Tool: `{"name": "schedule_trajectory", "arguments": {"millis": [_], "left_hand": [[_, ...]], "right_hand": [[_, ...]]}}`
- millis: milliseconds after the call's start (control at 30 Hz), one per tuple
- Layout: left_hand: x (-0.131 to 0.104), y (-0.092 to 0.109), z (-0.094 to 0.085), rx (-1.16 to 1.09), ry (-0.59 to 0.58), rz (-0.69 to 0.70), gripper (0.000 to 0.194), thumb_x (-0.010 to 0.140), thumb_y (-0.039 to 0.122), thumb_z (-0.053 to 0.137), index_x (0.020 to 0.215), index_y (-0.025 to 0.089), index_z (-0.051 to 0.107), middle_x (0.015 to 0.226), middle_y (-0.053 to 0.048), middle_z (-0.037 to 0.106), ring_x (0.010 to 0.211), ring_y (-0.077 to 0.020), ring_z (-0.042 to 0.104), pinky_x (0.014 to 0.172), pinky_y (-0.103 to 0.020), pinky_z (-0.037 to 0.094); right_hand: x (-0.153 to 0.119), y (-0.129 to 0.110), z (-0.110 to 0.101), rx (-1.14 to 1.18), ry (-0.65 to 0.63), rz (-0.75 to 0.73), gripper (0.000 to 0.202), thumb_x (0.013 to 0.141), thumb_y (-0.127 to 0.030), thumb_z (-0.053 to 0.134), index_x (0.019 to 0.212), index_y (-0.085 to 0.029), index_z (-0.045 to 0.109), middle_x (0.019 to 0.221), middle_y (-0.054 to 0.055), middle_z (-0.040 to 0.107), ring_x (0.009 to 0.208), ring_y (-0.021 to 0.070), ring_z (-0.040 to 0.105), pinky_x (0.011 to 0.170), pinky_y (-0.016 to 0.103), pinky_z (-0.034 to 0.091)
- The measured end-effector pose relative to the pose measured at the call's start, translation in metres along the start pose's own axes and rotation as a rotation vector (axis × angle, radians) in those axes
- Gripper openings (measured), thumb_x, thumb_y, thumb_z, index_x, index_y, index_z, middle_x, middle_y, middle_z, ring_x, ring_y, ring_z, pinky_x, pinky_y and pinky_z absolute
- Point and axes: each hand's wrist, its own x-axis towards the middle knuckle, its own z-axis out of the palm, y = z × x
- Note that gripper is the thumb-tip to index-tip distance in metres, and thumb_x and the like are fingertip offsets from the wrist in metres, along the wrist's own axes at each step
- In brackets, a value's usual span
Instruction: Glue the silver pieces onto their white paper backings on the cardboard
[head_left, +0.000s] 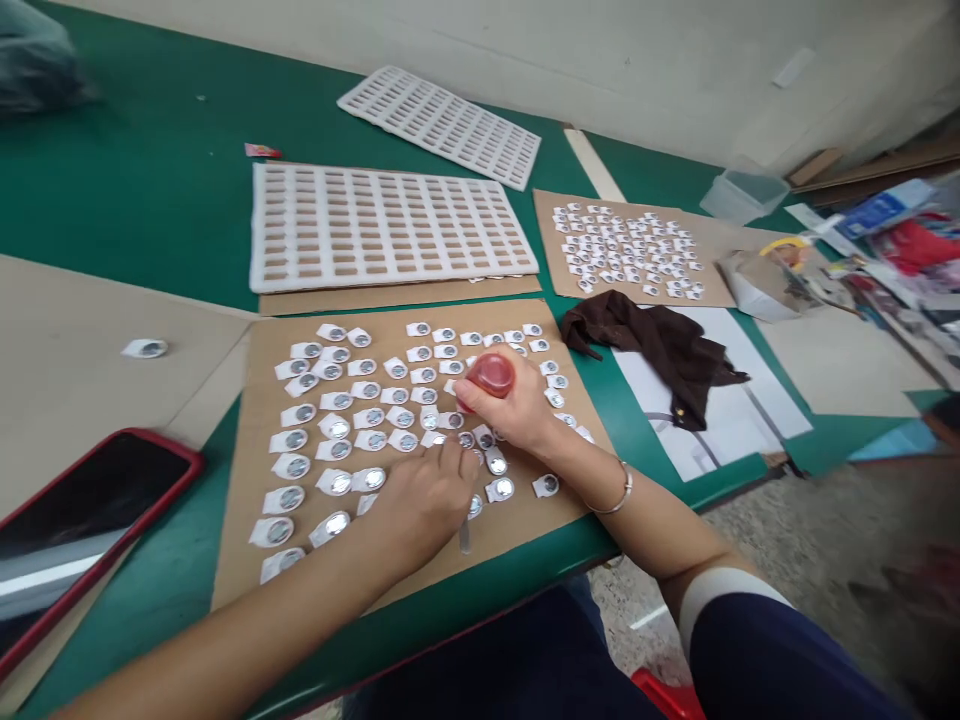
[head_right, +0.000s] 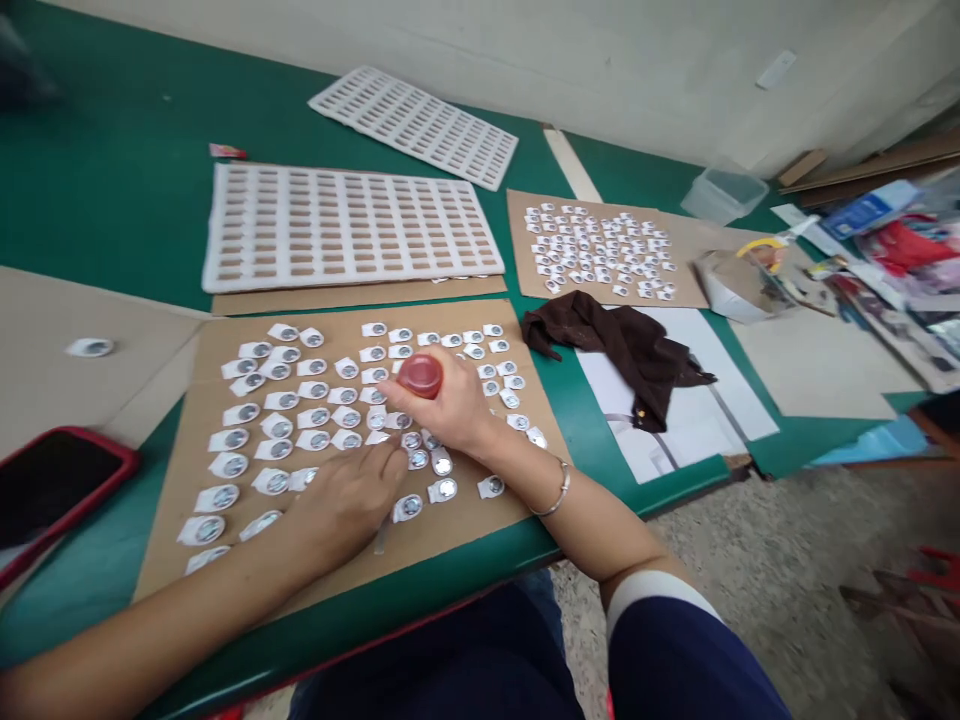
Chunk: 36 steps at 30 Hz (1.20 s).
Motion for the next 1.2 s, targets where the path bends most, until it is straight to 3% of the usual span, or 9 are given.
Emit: {"name": "schedule_trajectory", "arguments": {"millis": [100,233,500,633,933,1067,1200], "left_hand": [[-0.001,0.004,-0.004,-0.06,-0.094,0.0,0.022,0.076,-0.004,0.042,0.078,0.013,0.054,0.067,-0.009,0.062,0.055,-0.0224,0.061,0.048,-0.033,0.05],[0.0,0.009,-0.007,-0.011,-0.134,-0.021,0.014,0.079,0.003,0.046,0.077,0.015,0.053,0.065,-0.006,0.06,0.053,-0.0194,0.059,0.044,-0.029,0.048],[-0.003,0.01,-0.009,-0.011,-0.049,0.006,0.013,0.083,0.008,0.044,0.077,0.011,0.056,0.063,-0.007,0.059,0.05,-0.0182,0.057,0.04,-0.029,0.045],[-0.002,0.008,-0.011,-0.048,-0.065,-0.004,0.015,0.082,0.006,0.044,0.077,0.01,0.057,0.061,-0.007,0.059,0.049,-0.0178,0.057,0.038,-0.028,0.043],[0.004,-0.009,-0.021,-0.308,-0.321,-0.089,0.02,0.082,0.018,0.054,0.098,0.006,0.058,0.082,-0.011,0.069,0.068,-0.0225,0.067,0.045,-0.033,0.046],[0.003,-0.011,-0.022,-0.349,-0.322,-0.11,0.024,0.081,0.02,0.057,0.1,0.005,0.058,0.085,-0.012,0.069,0.072,-0.0232,0.067,0.043,-0.032,0.04],[0.003,-0.008,-0.024,-0.308,-0.286,-0.157,0.019,0.079,0.022,0.064,0.094,0.012,0.061,0.083,-0.007,0.071,0.072,-0.0198,0.067,0.045,-0.028,0.034]], "right_hand": [[-0.006,0.002,-0.001,-0.017,0.014,-0.024,0.027,0.073,-0.044,0.073,0.081,-0.022,0.058,0.074,-0.001,0.064,0.067,0.0161,0.06,0.068,0.033,0.049],[-0.012,0.005,-0.003,-0.107,0.024,-0.02,0.023,0.075,-0.042,0.071,0.08,-0.022,0.06,0.076,0.001,0.066,0.071,0.0181,0.062,0.07,0.034,0.049],[-0.015,0.01,-0.007,-0.229,0.031,0.044,0.037,0.07,-0.057,0.068,0.079,-0.021,0.064,0.079,0.005,0.068,0.072,0.0222,0.061,0.069,0.037,0.049],[-0.016,0.011,-0.007,-0.247,0.046,0.092,0.04,0.067,-0.06,0.067,0.078,-0.021,0.064,0.081,0.006,0.068,0.075,0.0245,0.062,0.071,0.039,0.049],[-0.017,0.005,-0.008,-0.288,0.039,0.182,0.04,0.064,-0.061,0.064,0.074,-0.022,0.064,0.08,0.007,0.069,0.077,0.0285,0.063,0.074,0.042,0.048],[-0.017,0.003,-0.009,-0.278,0.031,0.218,0.04,0.062,-0.06,0.063,0.075,-0.023,0.063,0.081,0.008,0.068,0.08,0.0303,0.064,0.077,0.044,0.048],[-0.017,0.004,-0.01,-0.307,0.032,0.257,0.037,0.061,-0.058,0.063,0.074,-0.024,0.063,0.081,0.007,0.068,0.082,0.0324,0.065,0.078,0.046,0.05]]}}
